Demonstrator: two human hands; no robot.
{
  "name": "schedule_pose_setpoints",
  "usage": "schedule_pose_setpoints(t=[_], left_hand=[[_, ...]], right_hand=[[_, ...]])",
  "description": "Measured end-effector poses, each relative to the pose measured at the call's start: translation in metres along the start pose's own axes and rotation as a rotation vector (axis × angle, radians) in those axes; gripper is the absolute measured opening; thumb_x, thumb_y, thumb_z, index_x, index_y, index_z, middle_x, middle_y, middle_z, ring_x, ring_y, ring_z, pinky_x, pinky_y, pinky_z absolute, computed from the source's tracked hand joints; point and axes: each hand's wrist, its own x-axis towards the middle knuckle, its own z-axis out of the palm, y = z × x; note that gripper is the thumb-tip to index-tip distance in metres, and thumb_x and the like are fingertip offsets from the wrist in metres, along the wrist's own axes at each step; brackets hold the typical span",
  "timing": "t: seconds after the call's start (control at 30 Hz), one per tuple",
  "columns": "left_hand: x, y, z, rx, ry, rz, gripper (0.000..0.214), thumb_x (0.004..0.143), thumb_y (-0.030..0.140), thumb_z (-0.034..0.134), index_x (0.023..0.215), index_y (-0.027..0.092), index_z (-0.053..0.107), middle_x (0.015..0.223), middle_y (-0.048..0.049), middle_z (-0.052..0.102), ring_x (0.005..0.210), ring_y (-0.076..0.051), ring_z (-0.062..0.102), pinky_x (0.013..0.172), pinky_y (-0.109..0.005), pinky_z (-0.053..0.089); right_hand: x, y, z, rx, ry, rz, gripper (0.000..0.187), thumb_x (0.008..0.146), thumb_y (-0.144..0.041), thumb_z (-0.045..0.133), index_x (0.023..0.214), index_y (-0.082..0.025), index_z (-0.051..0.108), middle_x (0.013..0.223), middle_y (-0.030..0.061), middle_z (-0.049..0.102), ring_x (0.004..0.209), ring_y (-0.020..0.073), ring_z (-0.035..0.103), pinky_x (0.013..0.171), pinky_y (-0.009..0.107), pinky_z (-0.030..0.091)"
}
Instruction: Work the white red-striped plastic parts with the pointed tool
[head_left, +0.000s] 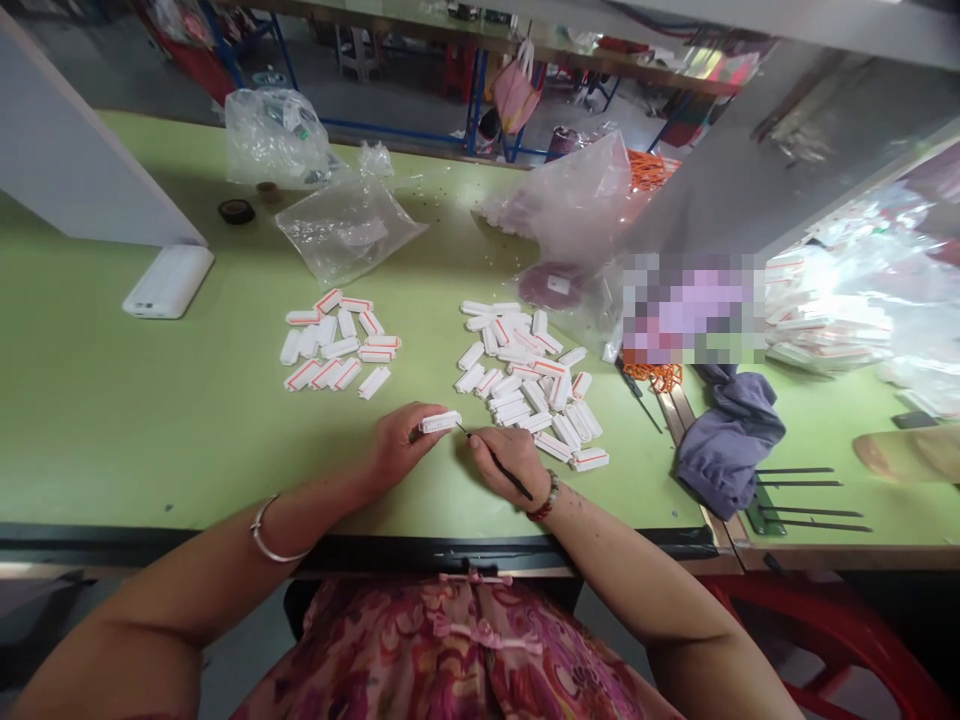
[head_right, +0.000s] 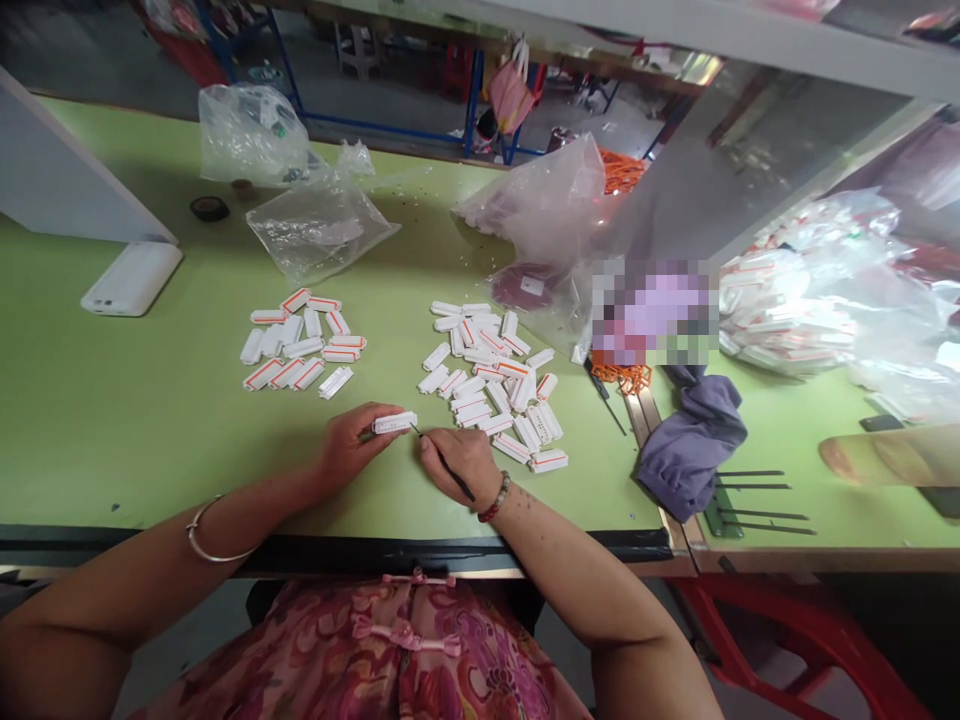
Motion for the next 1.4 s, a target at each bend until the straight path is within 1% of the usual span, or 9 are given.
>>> schedule_pose_setpoints(t=[0.1,0.23,0.5,0.7,0.9,1.07,1.27,1.33,1.4], left_hand=[[-0.001,0.000,0.000,0.005,-0.008,0.031,0.021,0.088,0.029,0.060,0.106,0.019,0.065,0.098,-0.0040,0.071,0.087,-0.016,0.066,0.081,-0.027,0.053],[-0.001,-0.001,0.000,-0.001,0.011,0.061,0.020,0.088,0.027,0.059,0.105,0.019,0.065,0.095,-0.0035,0.071,0.085,-0.015,0.066,0.079,-0.026,0.053],[-0.001,0.001,0.000,-0.001,0.006,0.012,0.019,0.087,0.027,0.061,0.104,0.019,0.065,0.093,-0.0023,0.071,0.081,-0.014,0.065,0.074,-0.025,0.052],[0.000,0.004,-0.002,-0.003,-0.008,0.029,0.019,0.088,0.029,0.059,0.104,0.019,0.065,0.094,-0.0033,0.070,0.083,-0.015,0.065,0.077,-0.026,0.052],[-0.001,0.002,-0.001,0.003,-0.020,0.022,0.020,0.089,0.030,0.058,0.104,0.019,0.065,0.093,-0.0037,0.070,0.084,-0.015,0.065,0.077,-0.027,0.052],[-0.003,-0.003,0.001,0.009,-0.015,0.088,0.020,0.090,0.028,0.057,0.107,0.018,0.063,0.096,-0.0044,0.069,0.086,-0.015,0.065,0.078,-0.027,0.052],[-0.007,-0.010,0.003,0.073,-0.033,0.221,0.024,0.095,0.025,0.048,0.114,0.019,0.060,0.107,-0.0077,0.068,0.101,-0.018,0.063,0.089,-0.033,0.052],[-0.006,-0.008,0.004,0.082,-0.020,0.232,0.023,0.095,0.024,0.048,0.113,0.019,0.060,0.106,-0.0075,0.068,0.100,-0.018,0.063,0.088,-0.032,0.052],[-0.003,-0.003,0.004,0.082,-0.001,0.200,0.020,0.093,0.025,0.052,0.110,0.019,0.061,0.101,-0.0062,0.068,0.094,-0.017,0.064,0.083,-0.030,0.053]], right_hand=[[0.000,0.000,0.000,-0.010,-0.001,0.001,0.037,0.098,-0.026,0.035,0.068,-0.019,0.055,0.054,-0.0008,0.055,0.049,0.0102,0.048,0.055,0.024,0.033],[-0.001,0.000,0.001,-0.025,-0.013,0.010,0.037,0.098,-0.026,0.036,0.068,-0.019,0.055,0.054,-0.0008,0.055,0.049,0.0104,0.048,0.055,0.024,0.033],[0.000,-0.001,0.000,-0.020,0.000,0.008,0.038,0.098,-0.027,0.035,0.067,-0.019,0.055,0.054,-0.0010,0.054,0.049,0.0100,0.046,0.055,0.024,0.033],[0.000,0.000,-0.001,-0.014,-0.013,0.005,0.038,0.098,-0.027,0.034,0.067,-0.020,0.053,0.054,-0.0009,0.054,0.049,0.0106,0.046,0.055,0.025,0.032],[-0.001,0.001,-0.001,-0.021,-0.024,0.014,0.038,0.098,-0.028,0.035,0.066,-0.020,0.053,0.054,-0.0008,0.054,0.049,0.0105,0.046,0.056,0.025,0.032],[0.003,-0.002,-0.002,-0.021,-0.074,0.044,0.041,0.098,-0.027,0.034,0.062,-0.020,0.051,0.053,-0.0014,0.053,0.048,0.0094,0.044,0.054,0.024,0.031],[0.006,-0.007,-0.002,-0.040,-0.075,0.066,0.040,0.097,-0.026,0.036,0.059,-0.020,0.048,0.050,-0.0019,0.052,0.046,0.0090,0.044,0.053,0.023,0.029],[0.005,-0.007,-0.001,-0.050,-0.059,0.064,0.040,0.097,-0.026,0.036,0.059,-0.020,0.048,0.050,-0.0018,0.052,0.046,0.0091,0.044,0.054,0.024,0.029],[0.003,-0.004,-0.001,-0.046,-0.035,0.056,0.040,0.097,-0.026,0.035,0.060,-0.020,0.048,0.051,-0.0015,0.053,0.046,0.0092,0.044,0.054,0.024,0.030]])
